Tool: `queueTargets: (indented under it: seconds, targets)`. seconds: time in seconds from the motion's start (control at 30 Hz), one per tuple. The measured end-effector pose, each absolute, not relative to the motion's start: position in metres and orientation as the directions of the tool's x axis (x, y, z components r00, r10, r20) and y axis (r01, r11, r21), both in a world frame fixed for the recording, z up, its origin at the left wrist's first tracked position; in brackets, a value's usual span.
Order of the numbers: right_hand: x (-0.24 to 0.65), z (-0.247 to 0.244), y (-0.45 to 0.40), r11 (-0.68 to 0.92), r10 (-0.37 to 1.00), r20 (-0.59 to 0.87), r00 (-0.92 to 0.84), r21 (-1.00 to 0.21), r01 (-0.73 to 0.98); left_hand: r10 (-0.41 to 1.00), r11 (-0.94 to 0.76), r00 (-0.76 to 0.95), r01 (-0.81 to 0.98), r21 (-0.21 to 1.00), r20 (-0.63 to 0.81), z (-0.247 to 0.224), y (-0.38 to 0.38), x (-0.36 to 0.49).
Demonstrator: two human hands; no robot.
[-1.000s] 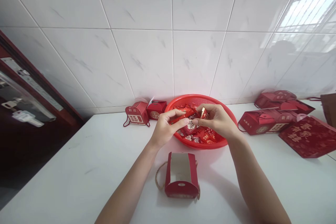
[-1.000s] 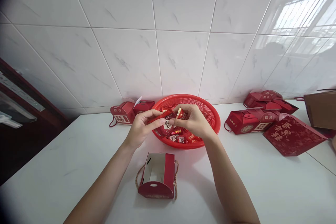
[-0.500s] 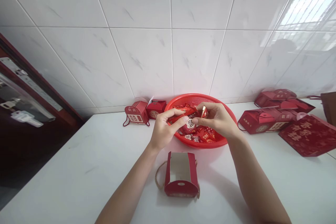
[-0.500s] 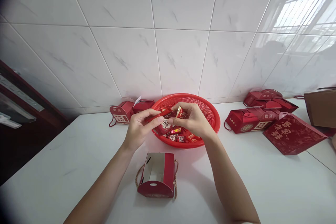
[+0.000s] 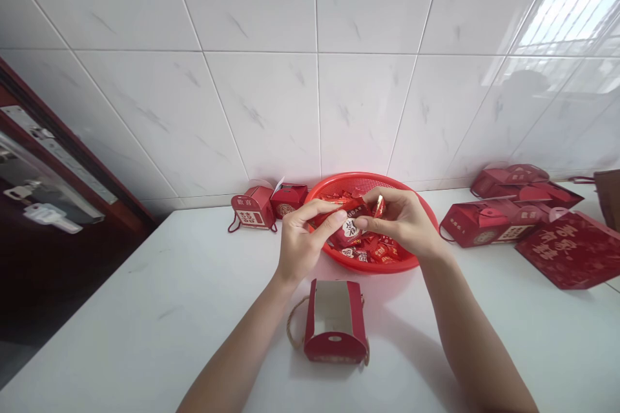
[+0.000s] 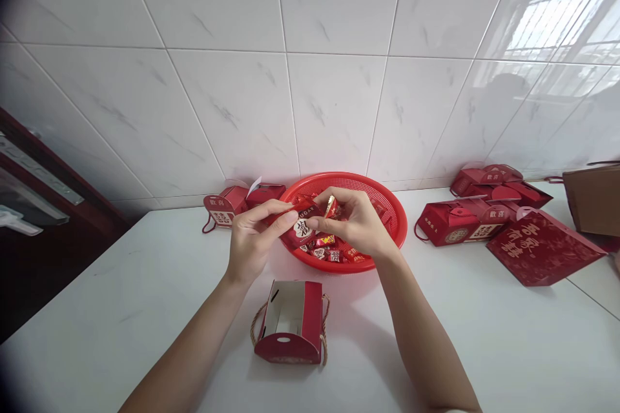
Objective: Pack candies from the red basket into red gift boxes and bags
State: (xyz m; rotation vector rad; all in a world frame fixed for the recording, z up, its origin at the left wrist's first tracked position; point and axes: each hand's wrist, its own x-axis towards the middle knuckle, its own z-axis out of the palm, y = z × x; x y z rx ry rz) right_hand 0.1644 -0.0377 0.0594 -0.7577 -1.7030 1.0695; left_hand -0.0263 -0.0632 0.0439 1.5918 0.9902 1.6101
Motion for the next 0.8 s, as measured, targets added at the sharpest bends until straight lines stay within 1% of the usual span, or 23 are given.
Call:
queueTargets:
  seconds: [0.27, 0.4, 0.5, 0.67, 0.8]
  targets:
    - [0.1612, 0.0614, -0.0409, 0.413, 0.842, 0.399, -0.365, -0.910, -0.041, 0.861, -0.498, -0.135, -0.021, 0.867, 0.491, 0.0384, -0.0644, -0.0201]
    - [0.1613, 0.0613, -0.0412, 0.428, 0.839, 0.408, -0.360, -0.904, -0.027, 0.878, -0.469, -0.123, -0.030, 0.882, 0.463, 0.0411, -0.0642, -0.0212]
    - [0.1627, 0.0608, -0.0411, 0.425, 0.835, 0.406, -0.370, -0.905, -0.034, 0.888, -0.447, -0.118, -0.005, 0.894, 0.444, 0.0437, -0.0652, -0.0229]
    - [0.1645, 0.0598, -0.0407, 0.423, 0.826, 0.409, -0.387, -0.904, -0.053, 0.878, -0.467, -0.107, 0.010, 0.884, 0.466, 0.0462, -0.0671, -0.0240]
    - [0.1637, 0.0599, -0.0403, 0.438, 0.830, 0.416, -0.372, -0.899, -0.029, 0.878, -0.466, -0.108, 0.020, 0.884, 0.465, 0.0457, -0.0669, -0.0245]
